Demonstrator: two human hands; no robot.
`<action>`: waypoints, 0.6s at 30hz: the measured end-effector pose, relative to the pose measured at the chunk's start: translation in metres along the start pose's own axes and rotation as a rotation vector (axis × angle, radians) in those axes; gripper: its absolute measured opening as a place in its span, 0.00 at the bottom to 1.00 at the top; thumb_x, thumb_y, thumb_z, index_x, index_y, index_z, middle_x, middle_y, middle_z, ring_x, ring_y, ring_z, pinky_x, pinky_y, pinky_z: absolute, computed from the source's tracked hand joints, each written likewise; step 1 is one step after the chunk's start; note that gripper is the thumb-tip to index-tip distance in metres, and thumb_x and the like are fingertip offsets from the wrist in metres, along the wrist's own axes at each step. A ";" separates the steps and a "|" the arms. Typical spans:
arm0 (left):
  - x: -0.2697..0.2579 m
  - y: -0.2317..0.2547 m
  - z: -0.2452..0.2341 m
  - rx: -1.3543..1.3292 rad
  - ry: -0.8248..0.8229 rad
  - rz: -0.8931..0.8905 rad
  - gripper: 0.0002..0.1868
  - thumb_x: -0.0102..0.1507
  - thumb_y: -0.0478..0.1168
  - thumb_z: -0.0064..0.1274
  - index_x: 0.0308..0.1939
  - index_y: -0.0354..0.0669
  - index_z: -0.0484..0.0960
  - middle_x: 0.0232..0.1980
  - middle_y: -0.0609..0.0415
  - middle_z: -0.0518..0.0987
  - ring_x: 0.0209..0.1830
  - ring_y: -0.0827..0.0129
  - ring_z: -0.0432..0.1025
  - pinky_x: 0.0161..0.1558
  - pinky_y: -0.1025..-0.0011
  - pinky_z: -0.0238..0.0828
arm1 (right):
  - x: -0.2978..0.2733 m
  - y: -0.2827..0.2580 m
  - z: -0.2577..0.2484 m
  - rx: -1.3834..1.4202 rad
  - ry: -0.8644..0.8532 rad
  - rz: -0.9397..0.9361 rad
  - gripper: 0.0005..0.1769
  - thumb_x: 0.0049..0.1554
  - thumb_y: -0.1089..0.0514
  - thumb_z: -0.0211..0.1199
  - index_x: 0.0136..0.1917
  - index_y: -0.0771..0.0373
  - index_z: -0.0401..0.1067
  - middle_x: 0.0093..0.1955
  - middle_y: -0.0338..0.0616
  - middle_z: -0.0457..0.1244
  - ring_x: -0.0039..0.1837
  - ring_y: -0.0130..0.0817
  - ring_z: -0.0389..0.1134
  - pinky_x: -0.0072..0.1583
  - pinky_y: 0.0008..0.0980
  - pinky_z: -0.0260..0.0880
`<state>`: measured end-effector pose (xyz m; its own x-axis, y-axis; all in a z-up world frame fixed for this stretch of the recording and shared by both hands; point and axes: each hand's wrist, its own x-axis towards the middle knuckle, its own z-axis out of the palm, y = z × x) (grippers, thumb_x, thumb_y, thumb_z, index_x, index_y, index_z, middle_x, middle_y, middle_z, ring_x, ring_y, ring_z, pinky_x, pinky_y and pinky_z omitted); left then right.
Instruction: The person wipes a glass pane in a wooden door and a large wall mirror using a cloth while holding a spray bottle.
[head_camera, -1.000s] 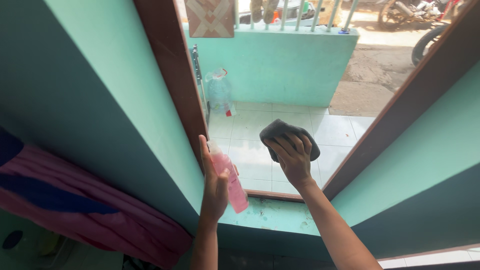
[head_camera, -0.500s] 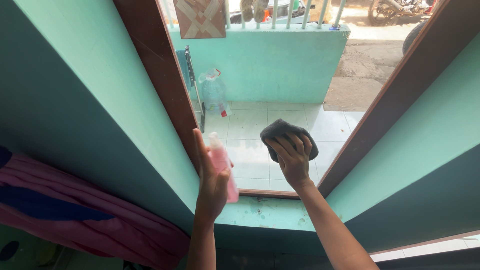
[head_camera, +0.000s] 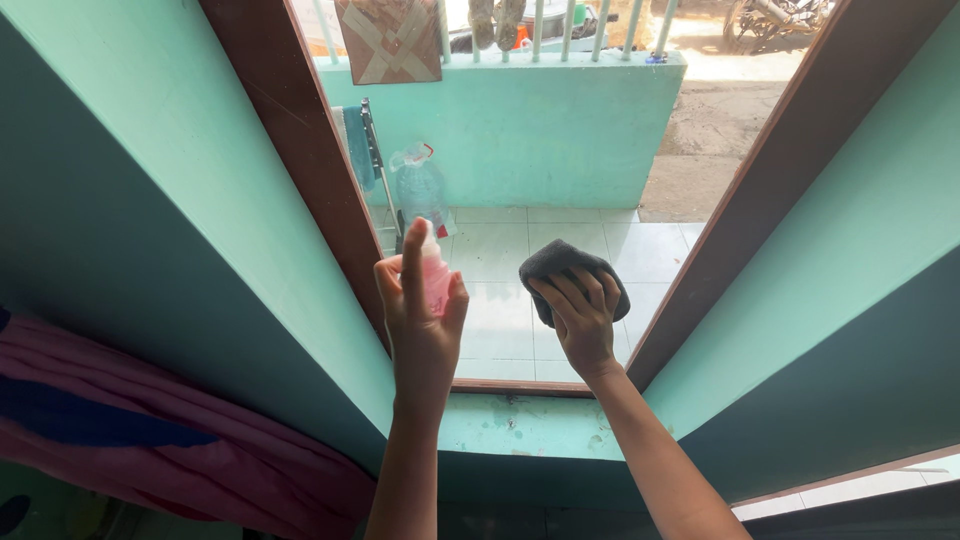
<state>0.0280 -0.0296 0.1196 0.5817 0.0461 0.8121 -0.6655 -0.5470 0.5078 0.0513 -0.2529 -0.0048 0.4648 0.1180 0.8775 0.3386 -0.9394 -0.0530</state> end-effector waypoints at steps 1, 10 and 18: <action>-0.002 0.000 0.002 0.001 0.000 -0.001 0.39 0.67 0.33 0.55 0.79 0.57 0.56 0.54 0.46 0.67 0.53 0.58 0.74 0.51 0.63 0.82 | -0.001 0.000 -0.001 -0.001 -0.002 0.007 0.16 0.61 0.58 0.63 0.62 0.44 0.77 0.64 0.29 0.68 0.72 0.36 0.60 0.75 0.49 0.49; -0.040 -0.017 0.020 -0.011 -0.078 -0.109 0.32 0.67 0.31 0.53 0.72 0.51 0.59 0.52 0.44 0.67 0.46 0.53 0.79 0.43 0.63 0.81 | -0.010 0.005 -0.006 0.006 0.001 0.041 0.18 0.61 0.60 0.63 0.63 0.46 0.77 0.64 0.32 0.68 0.72 0.37 0.60 0.75 0.49 0.49; -0.050 -0.019 0.020 0.019 -0.054 -0.106 0.29 0.69 0.34 0.53 0.71 0.51 0.59 0.52 0.43 0.67 0.46 0.55 0.79 0.42 0.65 0.81 | -0.024 0.009 -0.011 0.020 0.013 0.102 0.21 0.59 0.64 0.62 0.64 0.47 0.76 0.64 0.34 0.68 0.72 0.39 0.59 0.76 0.49 0.48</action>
<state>0.0207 -0.0383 0.0635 0.6729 0.0594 0.7374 -0.5905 -0.5573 0.5837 0.0340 -0.2675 -0.0215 0.4871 0.0177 0.8732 0.3066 -0.9396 -0.1520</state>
